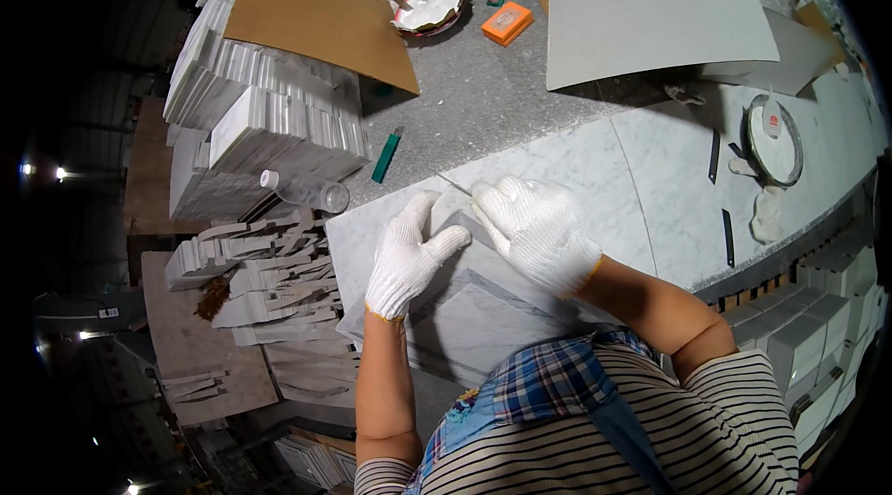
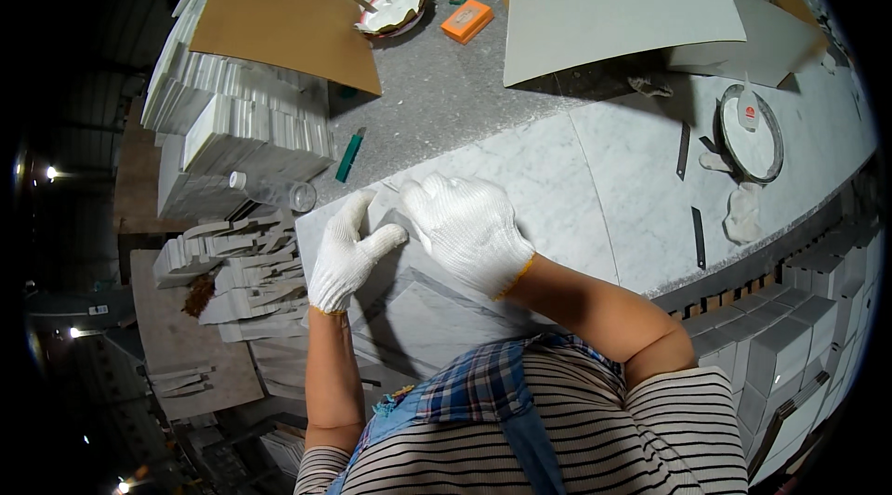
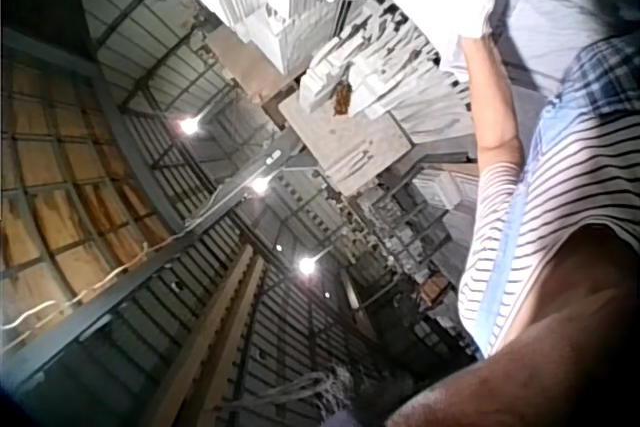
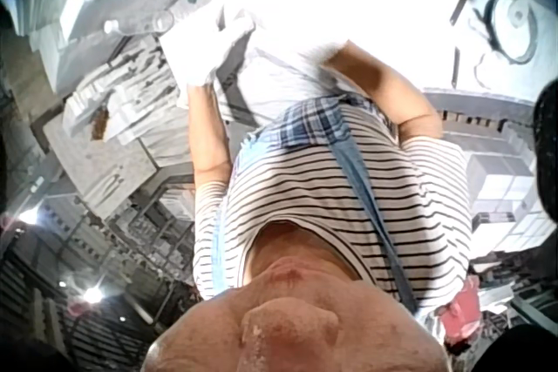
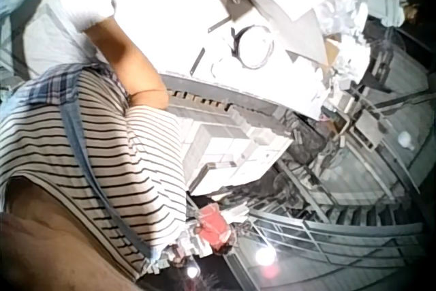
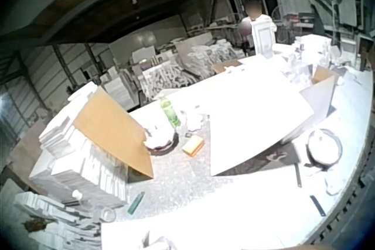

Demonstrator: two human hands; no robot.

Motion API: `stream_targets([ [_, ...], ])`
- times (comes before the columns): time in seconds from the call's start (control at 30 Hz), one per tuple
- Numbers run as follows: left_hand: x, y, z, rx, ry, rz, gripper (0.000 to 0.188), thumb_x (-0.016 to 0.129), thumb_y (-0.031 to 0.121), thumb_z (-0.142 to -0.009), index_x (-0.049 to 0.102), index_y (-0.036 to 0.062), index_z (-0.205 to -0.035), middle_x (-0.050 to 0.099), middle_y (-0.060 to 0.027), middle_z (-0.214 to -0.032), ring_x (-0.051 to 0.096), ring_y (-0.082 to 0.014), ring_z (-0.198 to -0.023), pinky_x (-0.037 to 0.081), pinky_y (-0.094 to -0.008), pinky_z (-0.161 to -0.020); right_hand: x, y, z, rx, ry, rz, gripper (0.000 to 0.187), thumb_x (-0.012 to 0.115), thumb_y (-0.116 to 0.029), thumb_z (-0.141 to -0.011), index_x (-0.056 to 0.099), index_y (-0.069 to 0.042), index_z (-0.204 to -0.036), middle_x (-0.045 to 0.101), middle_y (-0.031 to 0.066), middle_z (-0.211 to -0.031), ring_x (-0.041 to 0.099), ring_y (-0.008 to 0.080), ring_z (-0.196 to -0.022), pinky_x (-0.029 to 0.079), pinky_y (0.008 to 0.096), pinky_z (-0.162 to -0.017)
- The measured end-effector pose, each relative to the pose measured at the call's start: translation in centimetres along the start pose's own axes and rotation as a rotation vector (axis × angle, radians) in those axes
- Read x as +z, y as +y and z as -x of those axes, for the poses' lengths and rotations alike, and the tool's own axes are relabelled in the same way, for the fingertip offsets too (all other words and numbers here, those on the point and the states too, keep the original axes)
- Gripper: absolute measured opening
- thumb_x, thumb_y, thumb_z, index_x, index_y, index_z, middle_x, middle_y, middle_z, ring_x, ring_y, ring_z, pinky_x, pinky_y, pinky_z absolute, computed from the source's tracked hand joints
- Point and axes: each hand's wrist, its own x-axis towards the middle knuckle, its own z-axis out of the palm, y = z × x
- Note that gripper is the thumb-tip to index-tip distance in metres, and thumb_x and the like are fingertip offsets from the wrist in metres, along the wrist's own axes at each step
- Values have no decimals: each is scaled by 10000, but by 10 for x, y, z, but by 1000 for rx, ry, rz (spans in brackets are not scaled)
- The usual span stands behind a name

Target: The person uses a utility knife to trim the edges of a white rectangular sheet on a workbench. They repeatedly cut along the sides, remove the excess strips, and occasionally use an orange block to smooth or clean the surface. The person handles the sheet and the knife with gloved hands throughout the process.

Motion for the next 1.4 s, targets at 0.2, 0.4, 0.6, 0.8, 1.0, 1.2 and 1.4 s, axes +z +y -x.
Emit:
stream_targets([
  [0.2,-2,5,0,-58,-42,0,470,812,231,-807,668,-10,-1184,704,-100,-1014,632,-181,-949,506,-335,-881,-14,-3,-4,21,-158,-7,228,674,-155,-835,645,-89,-1052,661,88,-905,698,246,-816,566,370,-684],
  [0.4,2,-3,-1,11,11,3,518,798,337,-786,657,12,-1163,657,-176,-853,617,-259,-758,500,-385,-722,-12,-12,-19,70,-275,18,258,666,-155,-840,673,-52,-1077,689,119,-961,722,263,-900,585,378,-720],
  [0.6,3,-3,-2,39,23,12,496,795,314,-794,665,14,-1167,685,-166,-893,630,-244,-782,507,-375,-741,-13,-14,-23,111,-329,44,245,666,-167,-851,686,-33,-1056,704,140,-976,729,281,-885,585,388,-719],
  [0.8,2,1,0,34,13,57,468,795,293,-803,674,14,-1158,711,-153,-951,649,-233,-827,517,-364,-779,2,2,-13,191,-116,-135,189,643,-239,-941,709,-79,-1016,697,131,-893,702,314,-799,562,405,-668],
  [1.0,2,-1,0,-6,-11,54,460,802,293,-801,675,15,-1145,709,-149,-943,657,-235,-844,518,-369,-795,0,11,4,264,-150,-205,242,576,-277,-997,704,-97,-1095,698,127,-935,707,313,-832,567,422,-700],
  [1.2,1,0,2,-25,-7,65,484,799,312,-804,666,17,-1164,704,-160,-956,661,-261,-867,515,-374,-810,-10,10,4,169,-105,-193,195,604,-234,-974,711,-106,-1076,683,120,-917,688,313,-830,556,425,-701],
  [1.4,-3,10,2,-53,-17,17,537,802,302,-786,648,22,-1218,702,-149,-1005,661,-252,-912,514,-359,-840,-41,29,-35,-162,-192,104,219,655,-185,-874,698,-164,-1088,640,76,-861,646,280,-817,520,416,-690],
])
